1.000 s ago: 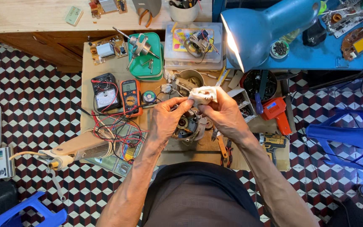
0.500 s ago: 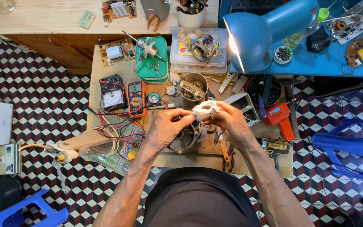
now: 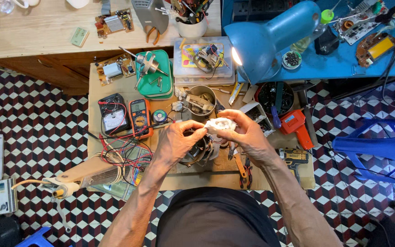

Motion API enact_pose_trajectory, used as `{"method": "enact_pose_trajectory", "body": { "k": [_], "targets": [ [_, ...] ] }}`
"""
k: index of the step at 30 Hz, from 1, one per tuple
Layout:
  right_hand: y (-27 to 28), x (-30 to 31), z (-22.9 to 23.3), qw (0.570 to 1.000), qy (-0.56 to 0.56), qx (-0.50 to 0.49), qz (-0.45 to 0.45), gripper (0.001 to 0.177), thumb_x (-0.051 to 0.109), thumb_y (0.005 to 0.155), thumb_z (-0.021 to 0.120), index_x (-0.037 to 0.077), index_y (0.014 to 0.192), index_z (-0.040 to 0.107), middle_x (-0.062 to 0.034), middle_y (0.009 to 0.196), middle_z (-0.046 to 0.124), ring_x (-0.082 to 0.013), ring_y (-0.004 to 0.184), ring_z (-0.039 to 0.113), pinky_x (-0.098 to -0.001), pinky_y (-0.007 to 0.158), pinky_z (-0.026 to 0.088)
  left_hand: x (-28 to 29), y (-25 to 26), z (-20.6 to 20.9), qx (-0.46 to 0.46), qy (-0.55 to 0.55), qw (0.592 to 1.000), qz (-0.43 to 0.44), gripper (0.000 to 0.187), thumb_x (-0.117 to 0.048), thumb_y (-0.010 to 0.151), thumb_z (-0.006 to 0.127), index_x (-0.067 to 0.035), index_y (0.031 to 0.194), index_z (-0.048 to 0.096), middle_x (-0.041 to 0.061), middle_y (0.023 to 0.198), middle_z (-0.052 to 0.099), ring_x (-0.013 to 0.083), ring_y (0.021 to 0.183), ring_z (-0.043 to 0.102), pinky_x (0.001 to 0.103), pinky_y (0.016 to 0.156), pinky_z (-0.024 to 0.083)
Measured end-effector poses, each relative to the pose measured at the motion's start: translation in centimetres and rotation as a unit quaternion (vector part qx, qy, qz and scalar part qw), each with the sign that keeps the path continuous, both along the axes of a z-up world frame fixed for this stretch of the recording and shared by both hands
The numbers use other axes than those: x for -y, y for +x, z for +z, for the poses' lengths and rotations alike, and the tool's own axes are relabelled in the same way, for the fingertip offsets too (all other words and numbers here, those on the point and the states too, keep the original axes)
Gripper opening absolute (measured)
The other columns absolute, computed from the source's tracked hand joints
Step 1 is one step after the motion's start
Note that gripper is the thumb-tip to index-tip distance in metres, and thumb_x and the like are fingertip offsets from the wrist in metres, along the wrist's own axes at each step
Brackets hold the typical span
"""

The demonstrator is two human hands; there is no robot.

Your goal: The person disassembles a small electric motor using a cordless drill, then cleans the rotor with a white cloth. They reassemble the motor and place it on the workbench.

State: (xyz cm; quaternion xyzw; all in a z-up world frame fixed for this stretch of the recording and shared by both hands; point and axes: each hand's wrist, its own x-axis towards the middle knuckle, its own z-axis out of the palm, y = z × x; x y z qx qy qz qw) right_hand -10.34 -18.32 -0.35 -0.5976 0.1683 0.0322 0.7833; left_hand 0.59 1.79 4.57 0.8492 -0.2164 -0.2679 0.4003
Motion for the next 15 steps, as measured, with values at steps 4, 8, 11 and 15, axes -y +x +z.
{"method": "enact_pose_trajectory", "body": {
  "k": [4,8,11,15],
  "targets": [
    [-0.2,-0.1,-0.6,0.996,-0.053,0.008,-0.071,0.025,0.011,0.097,0.071,0.000,0.119,0.071,-0.0117,0.101,0.073,-0.0122,0.089,0.070,-0.0253,0.079,0.057,0.2,0.0,-0.9,-0.038,-0.016,0.999,0.002,0.031,-0.037,0.090,0.072,-0.013,0.108,0.081,0.002,0.082,0.080,0.0084,0.075,0.072,0.026,0.067,0.055],
    [-0.9,-0.4,0.4,0.989,-0.088,0.004,-0.120,0.017,0.011,0.097,0.069,0.003,0.113,0.070,-0.0086,0.103,0.074,-0.0106,0.092,0.072,-0.0257,0.083,0.061,0.4,0.0,-2.0,-0.155,-0.166,0.974,0.000,0.053,-0.035,0.088,0.077,-0.005,0.129,0.065,0.003,0.101,0.081,0.0059,0.088,0.072,0.021,0.076,0.057],
    [-2.5,-1.0,2.0,0.938,-0.320,0.065,-0.111,0.016,0.007,0.094,0.071,0.006,0.110,0.069,-0.0045,0.112,0.071,-0.0114,0.091,0.070,-0.0256,0.077,0.059,0.6,-0.7,-2.5,-0.310,-0.170,0.935,0.024,0.059,-0.032,0.086,0.079,-0.005,0.135,0.062,0.009,0.098,0.076,0.0088,0.076,0.065,0.023,0.065,0.047],
    [-3.5,-1.9,3.1,0.862,-0.456,0.199,-0.096,0.021,0.002,0.090,0.076,0.005,0.109,0.068,-0.0064,0.117,0.070,-0.0180,0.106,0.071,-0.0286,0.090,0.060,1.3,-1.9,-2.8,-0.436,-0.236,0.868,0.005,0.050,-0.033,0.090,0.075,0.000,0.126,0.067,0.004,0.099,0.077,0.0075,0.076,0.067,0.022,0.069,0.053]
  ]
}}
